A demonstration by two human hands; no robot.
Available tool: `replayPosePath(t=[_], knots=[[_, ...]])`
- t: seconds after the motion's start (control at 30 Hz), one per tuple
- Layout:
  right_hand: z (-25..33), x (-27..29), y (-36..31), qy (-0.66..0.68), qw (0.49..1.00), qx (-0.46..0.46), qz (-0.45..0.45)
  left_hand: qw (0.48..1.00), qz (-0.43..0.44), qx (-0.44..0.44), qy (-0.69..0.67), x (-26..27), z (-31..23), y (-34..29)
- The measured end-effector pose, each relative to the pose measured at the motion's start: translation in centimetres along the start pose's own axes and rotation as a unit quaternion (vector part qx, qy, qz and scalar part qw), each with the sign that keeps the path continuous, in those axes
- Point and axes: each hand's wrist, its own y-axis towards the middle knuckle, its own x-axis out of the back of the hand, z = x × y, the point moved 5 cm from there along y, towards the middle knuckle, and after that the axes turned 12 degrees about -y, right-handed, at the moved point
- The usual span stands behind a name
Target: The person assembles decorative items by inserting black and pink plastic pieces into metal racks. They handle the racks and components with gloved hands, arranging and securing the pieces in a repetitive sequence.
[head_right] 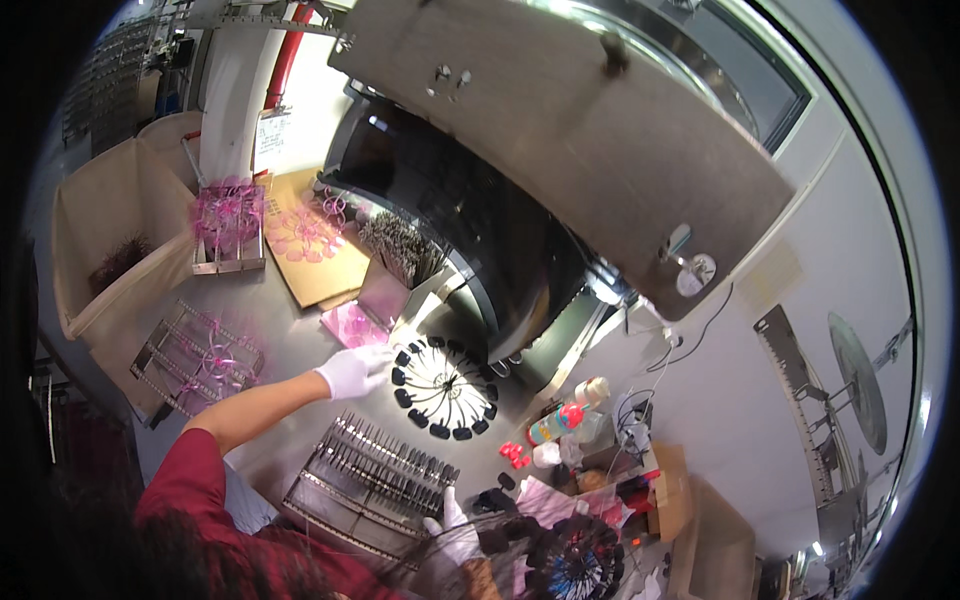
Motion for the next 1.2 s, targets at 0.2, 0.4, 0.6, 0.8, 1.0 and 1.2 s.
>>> replayPosePath(t=[0.2, 0.4, 0.6, 0.8, 1.0, 1.2], knots=[[1.4, 3.5, -3.4, -0.003, 0.982, -0.045, -0.184, 0.891, -0.358, 0.241, -0.137, 8.2, 7.8, 12.8], [13.0, 2.1, -4.2, -0.001, 0.997, -0.080, -0.022, 0.902, -0.296, 0.315, 0.005, 10.8, 11.0, 17.9], [16.8, 2.7, -4.0, -0.129, 0.981, -0.129, 0.065, 0.923, -0.249, 0.276, 0.104, 12.1, 9.4, 19.1], [17.8, 2.7, -6.0, -0.180, 0.969, -0.166, 0.009, 0.929, -0.192, 0.154, 0.278, 13.1, 9.1, 19.4], [19.7, 2.2, -9.0, -0.158, 0.960, -0.231, 0.015, 0.910, -0.379, -0.040, 0.164, 21.1, 1.2, 15.0], [19.0, -0.1, -13.0, -0.106, 0.940, -0.290, 0.146, 0.907, -0.310, -0.158, -0.238, 17.6, -9.9, -0.8]])
